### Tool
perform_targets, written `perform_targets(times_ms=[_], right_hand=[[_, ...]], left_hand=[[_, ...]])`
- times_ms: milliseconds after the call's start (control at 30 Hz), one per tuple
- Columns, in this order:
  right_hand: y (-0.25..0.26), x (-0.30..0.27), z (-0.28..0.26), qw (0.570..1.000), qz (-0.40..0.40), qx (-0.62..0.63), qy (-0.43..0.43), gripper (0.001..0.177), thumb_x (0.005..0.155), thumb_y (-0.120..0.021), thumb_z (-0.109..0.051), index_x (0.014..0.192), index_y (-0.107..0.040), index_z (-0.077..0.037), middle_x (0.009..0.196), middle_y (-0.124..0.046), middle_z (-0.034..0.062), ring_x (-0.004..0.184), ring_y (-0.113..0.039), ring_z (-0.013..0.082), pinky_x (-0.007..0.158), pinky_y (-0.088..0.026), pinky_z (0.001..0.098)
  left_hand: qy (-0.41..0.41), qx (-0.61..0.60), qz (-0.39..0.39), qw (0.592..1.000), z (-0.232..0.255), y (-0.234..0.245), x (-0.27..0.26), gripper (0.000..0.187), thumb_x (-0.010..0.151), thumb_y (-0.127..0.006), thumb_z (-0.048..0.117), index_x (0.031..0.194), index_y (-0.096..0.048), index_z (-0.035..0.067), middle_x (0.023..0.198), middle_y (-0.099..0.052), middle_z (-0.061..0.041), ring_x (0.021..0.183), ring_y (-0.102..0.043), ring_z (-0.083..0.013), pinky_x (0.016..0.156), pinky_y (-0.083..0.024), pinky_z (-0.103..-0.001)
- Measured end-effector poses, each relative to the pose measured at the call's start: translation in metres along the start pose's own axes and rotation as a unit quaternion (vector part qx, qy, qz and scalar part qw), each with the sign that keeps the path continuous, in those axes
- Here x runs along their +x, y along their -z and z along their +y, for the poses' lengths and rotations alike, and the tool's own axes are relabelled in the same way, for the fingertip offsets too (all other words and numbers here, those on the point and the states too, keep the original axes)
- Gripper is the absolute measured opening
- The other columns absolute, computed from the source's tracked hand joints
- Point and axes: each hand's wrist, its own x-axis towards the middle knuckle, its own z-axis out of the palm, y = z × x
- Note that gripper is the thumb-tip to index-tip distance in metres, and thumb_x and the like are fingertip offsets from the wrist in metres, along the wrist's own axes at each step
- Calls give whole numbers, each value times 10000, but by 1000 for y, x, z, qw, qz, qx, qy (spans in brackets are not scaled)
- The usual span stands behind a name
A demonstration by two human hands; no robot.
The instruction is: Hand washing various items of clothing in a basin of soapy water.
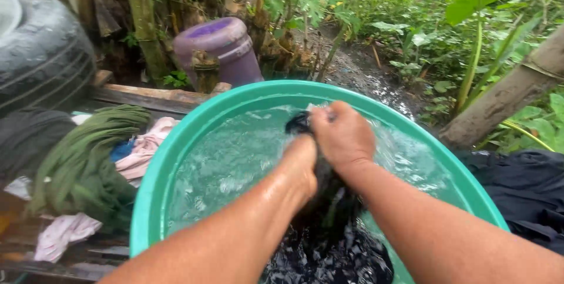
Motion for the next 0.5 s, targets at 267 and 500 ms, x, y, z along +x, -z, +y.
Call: perform_targets(times_ms=[267,500], right_hand=[[31,-34,-32,1000,-17,9,14,371,847,-700,-504,924,-758,-145,910,-769,121,861,-731,352,771,-561,465],[53,3,102,994,51,-97,25,304,949,-709,-388,1074,-761,-115,1017,-729,196,991,-662,390,844,-519,496]], left_hand=[[-24,96,-26,995,-8,17,7,380,1020,-552,451,1058,-690,99,1042,-735,-129,951,-677,-244,814,-571,-407],[-28,398,53,915,82,-33,-73,615,954,-427,593,1428,-470,204,1511,-541,-70,1346,-533,-268,1058,-449,-549]])
